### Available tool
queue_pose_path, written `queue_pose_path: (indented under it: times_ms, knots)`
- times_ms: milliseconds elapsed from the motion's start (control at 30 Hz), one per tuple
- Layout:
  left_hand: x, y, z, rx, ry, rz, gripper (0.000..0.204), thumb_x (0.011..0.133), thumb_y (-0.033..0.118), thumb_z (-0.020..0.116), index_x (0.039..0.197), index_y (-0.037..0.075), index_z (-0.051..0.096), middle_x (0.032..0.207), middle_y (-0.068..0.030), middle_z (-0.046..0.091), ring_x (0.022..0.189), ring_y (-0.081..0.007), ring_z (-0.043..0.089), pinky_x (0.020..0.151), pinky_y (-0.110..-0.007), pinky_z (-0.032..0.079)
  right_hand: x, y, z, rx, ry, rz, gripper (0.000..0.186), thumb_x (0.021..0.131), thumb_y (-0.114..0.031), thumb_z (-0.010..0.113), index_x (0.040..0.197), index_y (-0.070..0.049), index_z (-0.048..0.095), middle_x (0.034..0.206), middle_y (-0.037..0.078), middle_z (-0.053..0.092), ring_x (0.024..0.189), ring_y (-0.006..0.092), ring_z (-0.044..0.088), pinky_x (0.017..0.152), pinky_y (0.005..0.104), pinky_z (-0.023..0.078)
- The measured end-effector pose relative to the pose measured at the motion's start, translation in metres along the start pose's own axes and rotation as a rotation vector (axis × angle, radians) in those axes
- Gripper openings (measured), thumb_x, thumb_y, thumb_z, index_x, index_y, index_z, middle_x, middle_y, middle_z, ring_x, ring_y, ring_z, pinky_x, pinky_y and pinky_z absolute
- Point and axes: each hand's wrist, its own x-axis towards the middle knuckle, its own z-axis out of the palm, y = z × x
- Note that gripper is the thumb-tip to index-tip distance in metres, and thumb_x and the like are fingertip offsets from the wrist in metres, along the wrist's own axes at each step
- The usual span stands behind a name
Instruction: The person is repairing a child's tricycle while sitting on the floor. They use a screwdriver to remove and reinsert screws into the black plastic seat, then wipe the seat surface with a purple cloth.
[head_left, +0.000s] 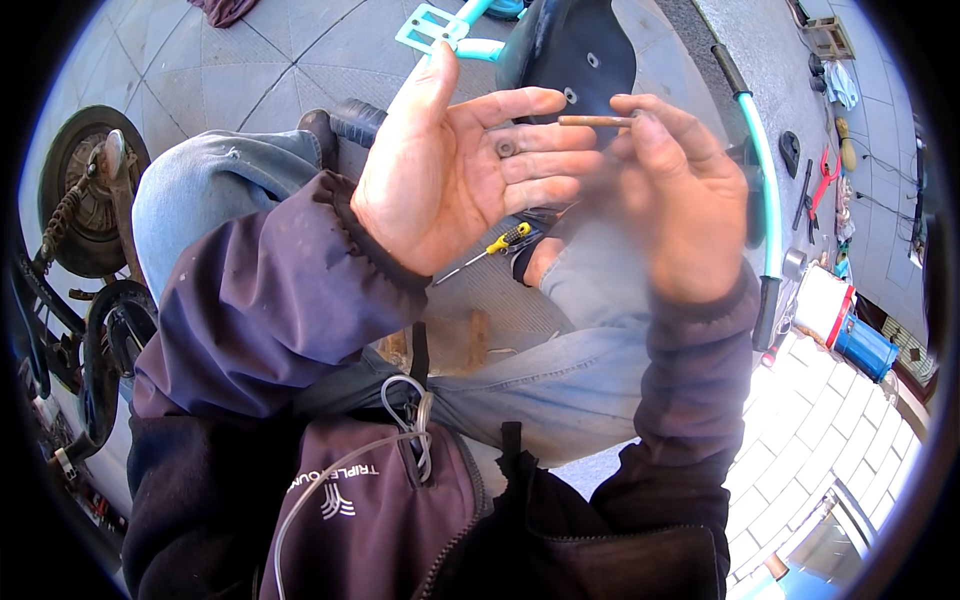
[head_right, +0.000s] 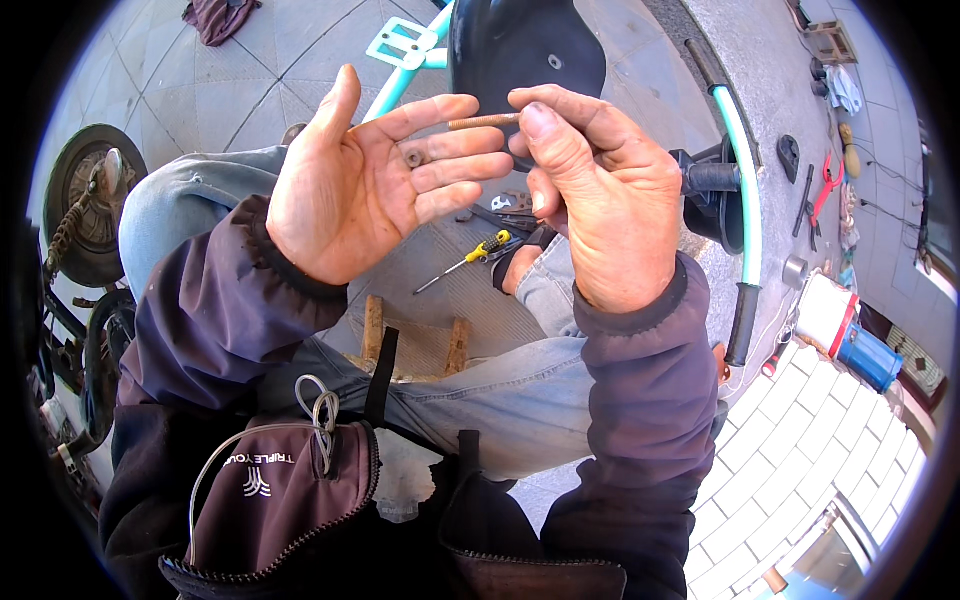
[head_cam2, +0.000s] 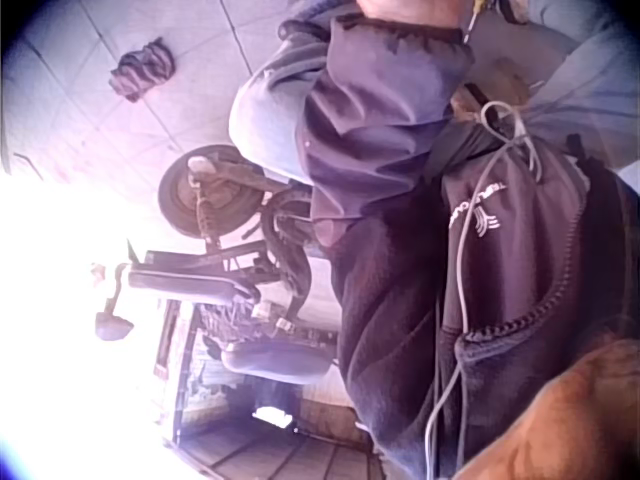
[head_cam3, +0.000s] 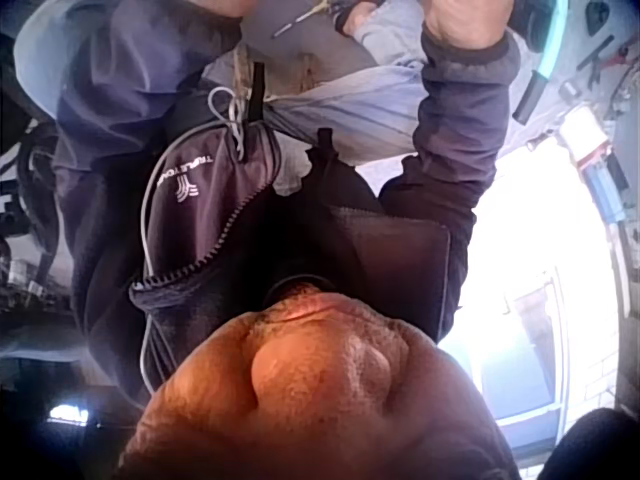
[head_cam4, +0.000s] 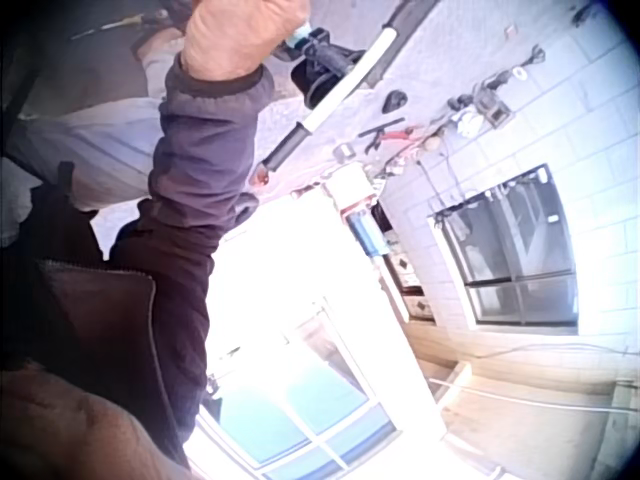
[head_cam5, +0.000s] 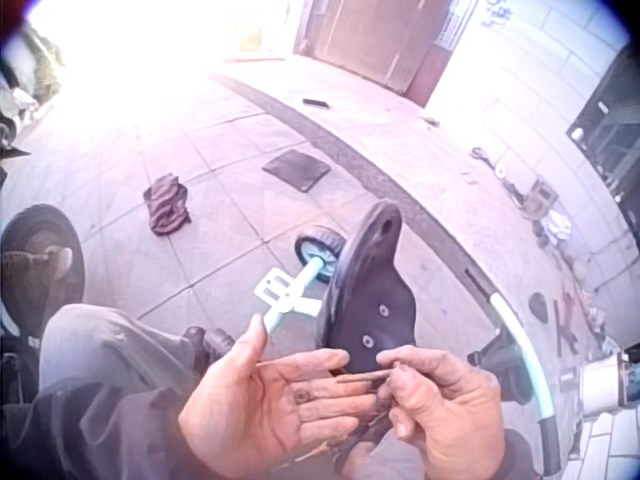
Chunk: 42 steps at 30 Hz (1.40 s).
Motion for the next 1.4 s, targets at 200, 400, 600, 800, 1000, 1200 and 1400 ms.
queue_pose_path:
  times_ms: [200,400,600,800,1000,1200,1400]
  knots:
    - [0.000,-0.002,0.002,-0.021,0.007,0.009,0.080,0.098,0.061,0.026,0.138,-0.008,0.036,0.135,-0.0296,0.045,0.126,-0.0371,0.050,0.103,-0.043,0.046,-0.002,0.003,0.002,-0.076,-0.040,-0.041,0.021,0.091,-0.014,0.069,0.109,-0.002,0.069,0.081,0.002,0.066,0.059,0.0034,0.049,0.053,0.0169,0.039]
    - [-0.003,-0.003,0.000,0.293,0.029,0.002,0.041,0.100,0.034,0.049,0.124,0.001,0.056,0.107,-0.0111,0.066,0.097,-0.0201,0.067,0.077,-0.030,0.054,-0.004,0.001,0.008,-0.195,-0.043,0.013,0.021,0.091,-0.010,0.067,0.109,0.000,0.068,0.085,0.003,0.067,0.061,0.0032,0.050,0.054,0.0176,0.041]
    - [-0.005,-0.004,0.004,0.479,0.067,0.048,0.018,0.096,0.019,0.060,0.107,0.006,0.064,0.085,-0.0040,0.065,0.070,-0.0107,0.063,0.055,-0.021,0.044,-0.007,0.003,0.010,-0.160,-0.133,-0.019,0.023,0.091,-0.010,0.067,0.111,-0.001,0.067,0.090,0.003,0.069,0.063,0.0020,0.051,0.053,0.0178,0.041]
    - [-0.006,-0.004,0.004,0.492,0.078,0.012,0.013,0.096,0.018,0.059,0.098,0.007,0.063,0.078,-0.0012,0.060,0.062,-0.0086,0.055,0.051,-0.020,0.036,-0.006,-0.001,0.007,-0.195,-0.212,0.029,0.024,0.092,-0.015,0.066,0.111,0.000,0.066,0.079,0.001,0.065,0.058,0.0016,0.047,0.050,0.0177,0.038]
    - [-0.007,0.007,0.014,0.381,0.048,0.098,0.015,0.096,0.021,0.059,0.100,0.007,0.062,0.076,-0.0002,0.056,0.060,-0.0082,0.051,0.051,-0.021,0.035,0.014,0.021,-0.007,-0.003,0.162,0.307,0.038,0.094,-0.040,0.062,0.092,-0.002,0.063,0.072,0.002,0.055,0.051,0.0048,0.046,0.042,0.0185,0.031]
    - [-0.009,0.033,0.013,0.404,-0.102,0.263,0.017,0.099,0.020,0.054,0.107,0.005,0.060,0.082,-0.0002,0.054,0.065,-0.0068,0.049,0.055,-0.020,0.038,0.033,0.102,-0.025,-0.130,0.438,0.592,0.044,0.091,-0.044,0.060,0.084,-0.001,0.056,0.073,0.007,0.055,0.048,0.0108,0.041,0.039,0.0262,0.027]
    - [-0.016,0.048,0.014,0.426,-0.089,0.338,0.021,0.100,0.022,0.053,0.107,0.004,0.059,0.082,-0.0004,0.054,0.066,-0.0072,0.048,0.055,-0.020,0.037,0.046,0.171,-0.045,0.143,0.395,0.682,0.054,0.090,-0.054,0.058,0.092,-0.001,0.055,0.080,0.010,0.057,0.048,0.0099,0.038,0.040,0.0251,0.026]
